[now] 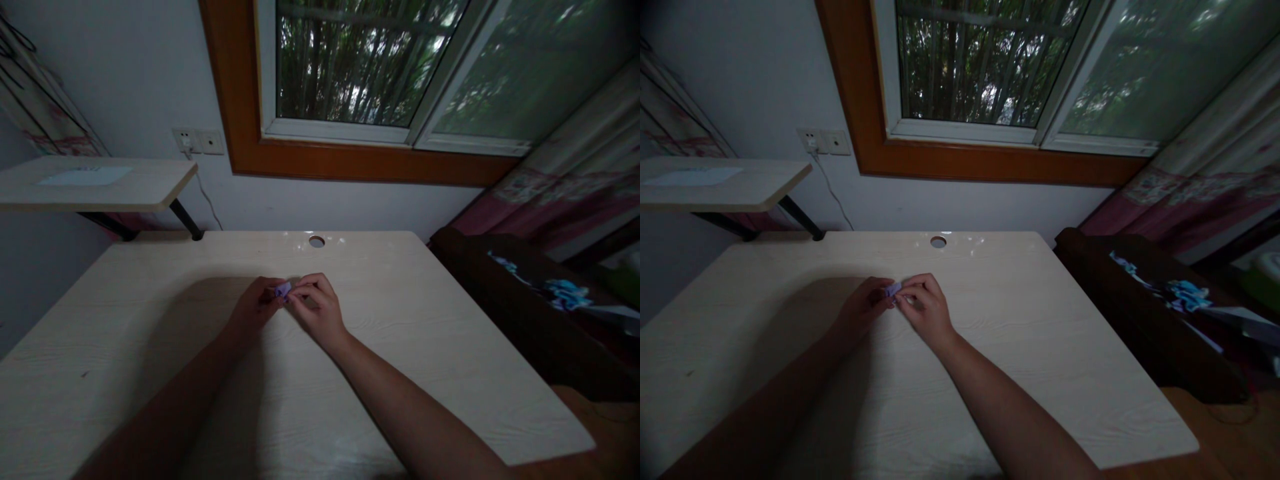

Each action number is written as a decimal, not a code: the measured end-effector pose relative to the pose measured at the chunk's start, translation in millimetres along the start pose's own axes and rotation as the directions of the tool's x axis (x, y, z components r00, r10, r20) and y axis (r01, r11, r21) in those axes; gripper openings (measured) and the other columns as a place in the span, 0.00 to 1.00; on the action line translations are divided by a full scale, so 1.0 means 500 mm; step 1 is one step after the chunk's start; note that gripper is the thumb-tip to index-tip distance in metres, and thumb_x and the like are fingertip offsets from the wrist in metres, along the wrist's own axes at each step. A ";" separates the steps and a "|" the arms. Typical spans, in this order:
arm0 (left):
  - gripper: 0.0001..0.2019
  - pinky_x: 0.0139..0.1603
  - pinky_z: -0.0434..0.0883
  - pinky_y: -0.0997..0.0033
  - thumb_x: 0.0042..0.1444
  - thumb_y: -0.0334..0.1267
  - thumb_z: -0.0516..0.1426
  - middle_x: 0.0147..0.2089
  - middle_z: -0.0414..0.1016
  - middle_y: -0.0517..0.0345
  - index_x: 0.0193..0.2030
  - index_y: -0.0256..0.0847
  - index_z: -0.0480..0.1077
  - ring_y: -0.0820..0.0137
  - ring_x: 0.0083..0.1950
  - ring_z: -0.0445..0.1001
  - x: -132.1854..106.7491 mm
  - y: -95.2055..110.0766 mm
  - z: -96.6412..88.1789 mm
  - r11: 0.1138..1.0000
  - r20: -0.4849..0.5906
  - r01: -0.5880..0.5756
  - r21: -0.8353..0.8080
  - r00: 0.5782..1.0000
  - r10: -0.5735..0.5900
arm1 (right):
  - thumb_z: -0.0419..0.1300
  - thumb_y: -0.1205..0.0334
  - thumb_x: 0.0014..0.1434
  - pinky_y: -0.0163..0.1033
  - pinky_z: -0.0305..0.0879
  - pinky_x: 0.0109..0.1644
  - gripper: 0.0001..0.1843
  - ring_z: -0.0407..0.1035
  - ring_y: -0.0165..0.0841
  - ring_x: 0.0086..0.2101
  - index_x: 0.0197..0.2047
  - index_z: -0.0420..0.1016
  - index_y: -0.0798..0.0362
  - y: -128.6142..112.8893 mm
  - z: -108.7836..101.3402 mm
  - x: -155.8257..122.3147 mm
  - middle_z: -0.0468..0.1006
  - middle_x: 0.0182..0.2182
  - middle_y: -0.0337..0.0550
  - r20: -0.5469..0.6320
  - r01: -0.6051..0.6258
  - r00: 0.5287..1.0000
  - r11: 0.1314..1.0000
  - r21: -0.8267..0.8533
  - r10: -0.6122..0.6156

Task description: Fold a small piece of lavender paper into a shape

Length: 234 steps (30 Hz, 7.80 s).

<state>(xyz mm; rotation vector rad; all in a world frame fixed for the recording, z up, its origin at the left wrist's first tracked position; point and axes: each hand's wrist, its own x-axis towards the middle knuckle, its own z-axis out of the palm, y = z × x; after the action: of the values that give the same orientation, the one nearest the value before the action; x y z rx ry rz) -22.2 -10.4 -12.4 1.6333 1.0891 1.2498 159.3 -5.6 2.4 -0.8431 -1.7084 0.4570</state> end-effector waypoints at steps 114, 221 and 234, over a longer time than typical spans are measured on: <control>0.11 0.42 0.76 0.72 0.61 0.45 0.59 0.41 0.78 0.55 0.45 0.42 0.75 0.70 0.39 0.78 0.001 0.014 -0.010 0.993 0.013 -0.019 0.114 1.000 0.017 | 0.64 0.60 0.61 0.40 0.71 0.43 0.04 0.73 0.34 0.40 0.39 0.80 0.48 0.019 0.001 0.003 0.76 0.39 0.44 0.145 -0.244 0.967 0.924 0.293 0.209; 0.04 0.46 0.78 0.66 0.58 0.35 0.58 0.44 0.79 0.54 0.40 0.43 0.72 0.67 0.44 0.79 -0.012 0.003 -0.003 0.941 -0.066 -0.081 0.330 0.992 0.109 | 0.62 0.60 0.62 0.39 0.70 0.41 0.06 0.71 0.32 0.36 0.43 0.74 0.49 0.017 0.006 -0.010 0.76 0.38 0.43 0.194 -0.204 0.966 0.967 0.150 0.173; 0.05 0.50 0.76 0.66 0.60 0.36 0.57 0.47 0.80 0.55 0.42 0.44 0.74 0.67 0.48 0.79 -0.019 0.018 -0.009 0.923 -0.066 -0.155 0.351 0.980 0.190 | 0.62 0.63 0.62 0.39 0.70 0.40 0.01 0.72 0.32 0.36 0.38 0.75 0.49 0.006 -0.001 -0.004 0.77 0.36 0.43 0.132 -0.105 0.987 0.986 0.133 0.087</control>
<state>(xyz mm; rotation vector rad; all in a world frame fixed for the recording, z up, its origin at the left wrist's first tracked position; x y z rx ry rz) -26.5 -21.8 -5.7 1.9845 1.3062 1.3186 160.7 -5.2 -1.0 -0.8116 -1.7335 0.7002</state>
